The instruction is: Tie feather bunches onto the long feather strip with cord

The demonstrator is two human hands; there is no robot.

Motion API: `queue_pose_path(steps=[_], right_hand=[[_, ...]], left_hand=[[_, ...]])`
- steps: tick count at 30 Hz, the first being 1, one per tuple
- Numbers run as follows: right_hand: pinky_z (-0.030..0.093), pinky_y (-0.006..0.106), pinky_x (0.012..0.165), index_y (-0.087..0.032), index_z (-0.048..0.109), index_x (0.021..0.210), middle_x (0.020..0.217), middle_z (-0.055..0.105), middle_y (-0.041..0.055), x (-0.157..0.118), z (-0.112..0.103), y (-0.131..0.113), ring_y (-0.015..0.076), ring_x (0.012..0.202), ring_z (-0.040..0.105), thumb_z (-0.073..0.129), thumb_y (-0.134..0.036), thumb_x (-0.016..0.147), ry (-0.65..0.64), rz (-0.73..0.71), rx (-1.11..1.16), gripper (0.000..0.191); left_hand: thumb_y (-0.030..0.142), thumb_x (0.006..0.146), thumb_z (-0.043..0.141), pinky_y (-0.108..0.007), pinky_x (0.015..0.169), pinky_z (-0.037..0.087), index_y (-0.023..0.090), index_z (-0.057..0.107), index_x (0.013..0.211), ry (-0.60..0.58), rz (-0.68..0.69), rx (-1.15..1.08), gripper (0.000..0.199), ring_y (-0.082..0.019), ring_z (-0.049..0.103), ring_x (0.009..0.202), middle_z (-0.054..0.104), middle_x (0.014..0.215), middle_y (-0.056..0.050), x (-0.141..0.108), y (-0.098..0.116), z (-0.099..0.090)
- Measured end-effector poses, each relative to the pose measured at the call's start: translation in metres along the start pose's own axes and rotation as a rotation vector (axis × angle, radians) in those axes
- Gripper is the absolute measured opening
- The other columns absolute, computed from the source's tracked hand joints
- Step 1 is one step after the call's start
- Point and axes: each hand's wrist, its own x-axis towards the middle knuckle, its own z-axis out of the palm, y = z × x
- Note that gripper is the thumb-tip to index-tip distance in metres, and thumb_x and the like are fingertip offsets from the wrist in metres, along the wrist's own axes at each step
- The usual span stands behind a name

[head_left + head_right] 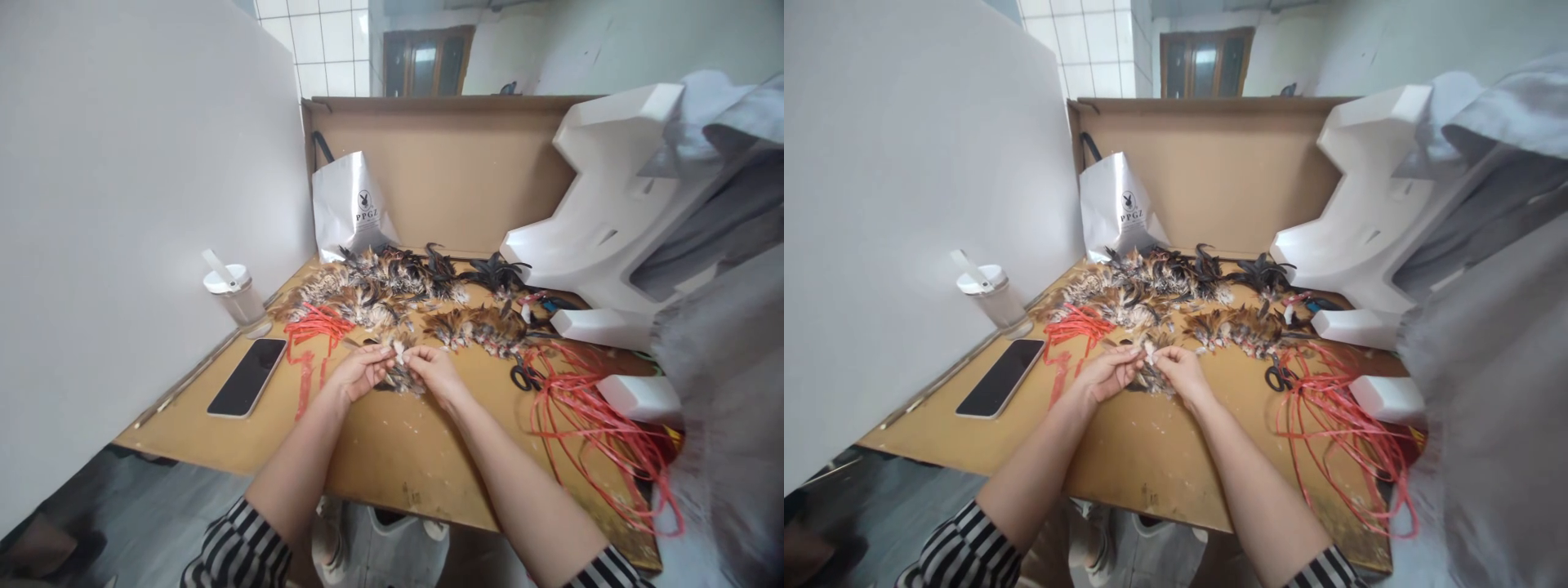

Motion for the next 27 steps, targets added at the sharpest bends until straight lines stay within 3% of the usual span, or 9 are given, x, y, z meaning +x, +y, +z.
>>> queue_pose_path(steps=[5,12,16,20,27], right_hand=[[0.028,0.015,0.035,-0.015,0.056,0.066,0.043,0.051,-0.0046,0.001,-0.001,0.003,0.0042,0.034,0.039,0.063,-0.032,0.061,-0.039,0.065,0.004,0.019],[0.034,0.015,0.035,-0.013,0.058,0.068,0.044,0.054,-0.0026,0.002,-0.001,0.005,0.0048,0.035,0.044,0.068,-0.039,0.059,-0.098,0.147,0.094,0.029],[0.029,0.015,0.033,-0.015,0.055,0.065,0.041,0.050,-0.0049,0.006,-0.002,0.008,0.0042,0.033,0.040,0.071,-0.037,0.056,-0.042,0.135,0.136,0.029],[0.027,0.015,0.033,-0.015,0.052,0.062,0.042,0.048,-0.0067,0.006,-0.005,0.004,0.0035,0.034,0.038,0.073,-0.034,0.051,0.020,0.059,0.206,0.030],[0.026,0.016,0.036,-0.015,0.054,0.063,0.041,0.046,-0.0066,0.002,-0.004,-0.003,0.0042,0.036,0.037,0.072,-0.036,0.053,0.028,0.043,0.194,0.029]], left_hand=[[0.011,0.066,0.066,-0.010,0.044,0.042,0.008,0.064,0.078,-0.017,0.046,0.079,0.013,-0.005,0.057,0.052,0.062,0.061,-0.003,0.001,-0.003,0.000],[0.018,0.063,0.070,-0.011,0.047,0.043,0.009,0.065,0.079,0.026,0.112,0.214,0.019,-0.006,0.058,0.053,0.064,0.063,-0.005,-0.002,-0.005,0.006],[0.020,0.059,0.072,-0.012,0.050,0.044,0.010,0.066,0.078,0.128,0.156,0.258,0.022,-0.006,0.058,0.056,0.065,0.066,-0.005,-0.002,-0.004,0.008],[0.022,0.056,0.074,-0.013,0.052,0.043,0.010,0.066,0.072,0.256,0.306,0.322,0.021,-0.006,0.057,0.056,0.065,0.069,-0.004,-0.002,-0.002,0.010],[0.025,0.058,0.073,-0.013,0.052,0.044,0.010,0.065,0.074,0.155,0.221,0.353,0.023,-0.007,0.059,0.059,0.067,0.074,-0.007,-0.005,-0.007,0.015]])
